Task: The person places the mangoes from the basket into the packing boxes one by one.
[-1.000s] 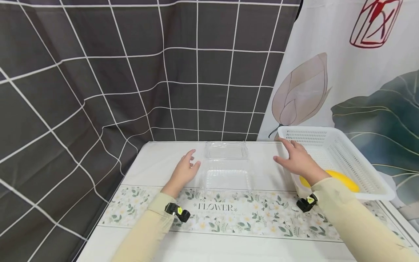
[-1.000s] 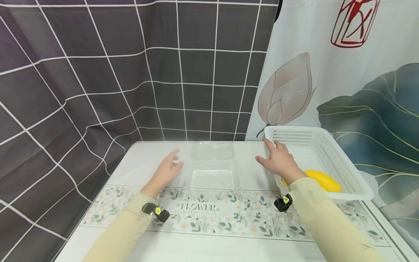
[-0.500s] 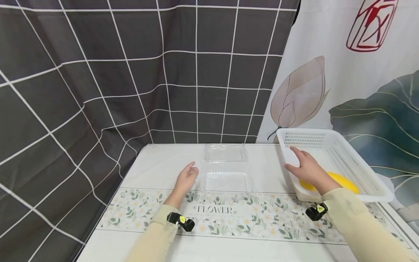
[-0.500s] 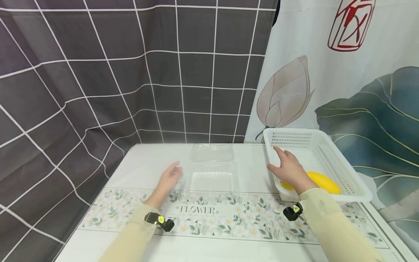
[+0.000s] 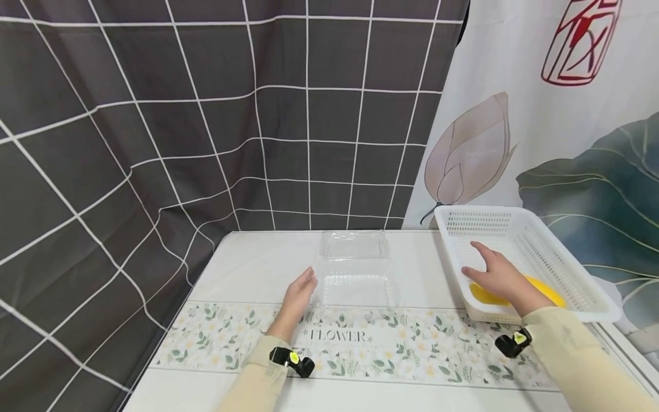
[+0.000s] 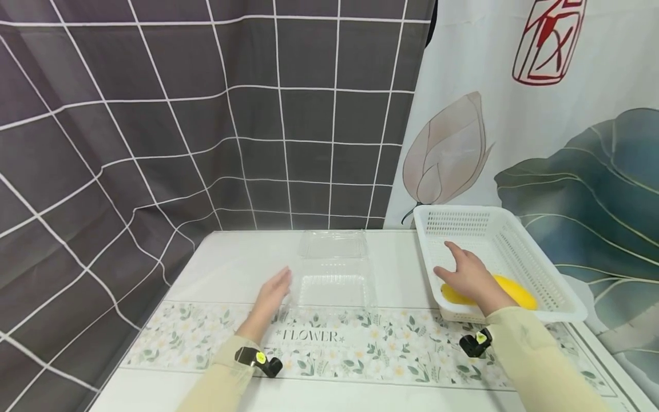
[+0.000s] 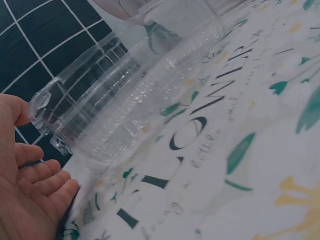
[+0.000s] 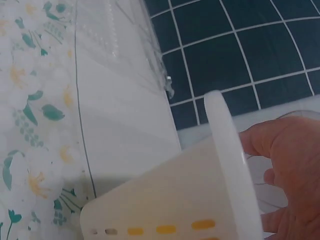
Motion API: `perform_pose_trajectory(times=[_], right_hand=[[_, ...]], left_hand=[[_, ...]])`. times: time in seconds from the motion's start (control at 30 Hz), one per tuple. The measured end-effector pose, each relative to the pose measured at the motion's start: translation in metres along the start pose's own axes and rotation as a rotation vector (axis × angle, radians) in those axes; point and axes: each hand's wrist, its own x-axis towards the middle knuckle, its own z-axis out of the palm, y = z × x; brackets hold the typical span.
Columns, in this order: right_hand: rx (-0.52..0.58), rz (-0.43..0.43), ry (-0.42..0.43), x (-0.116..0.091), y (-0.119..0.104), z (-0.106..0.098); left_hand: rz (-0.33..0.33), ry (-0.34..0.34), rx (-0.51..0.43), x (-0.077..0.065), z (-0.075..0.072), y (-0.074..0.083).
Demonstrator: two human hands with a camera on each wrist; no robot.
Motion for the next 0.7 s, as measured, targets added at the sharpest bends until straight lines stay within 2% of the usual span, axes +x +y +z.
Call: perform_pose_trajectory(times=[0.3, 0.47, 0.7], right_hand=[[-0.012, 0.054, -0.039, -0.003, 0.012, -0.004], [-0.019, 0.081, -0.058, -0.004, 0.018, -0.004], [-0.052, 0.064, -0.053, -0.005, 0.026, -0.006]], left_hand=[[-0.018, -0.064, -0.053, -0.004, 0.007, -0.007], [-0.038, -0.128, -0.088, -0.006, 0.011, -0.006], [-0.014, -0.161, -0.11, -0.006, 0.014, -0.006]])
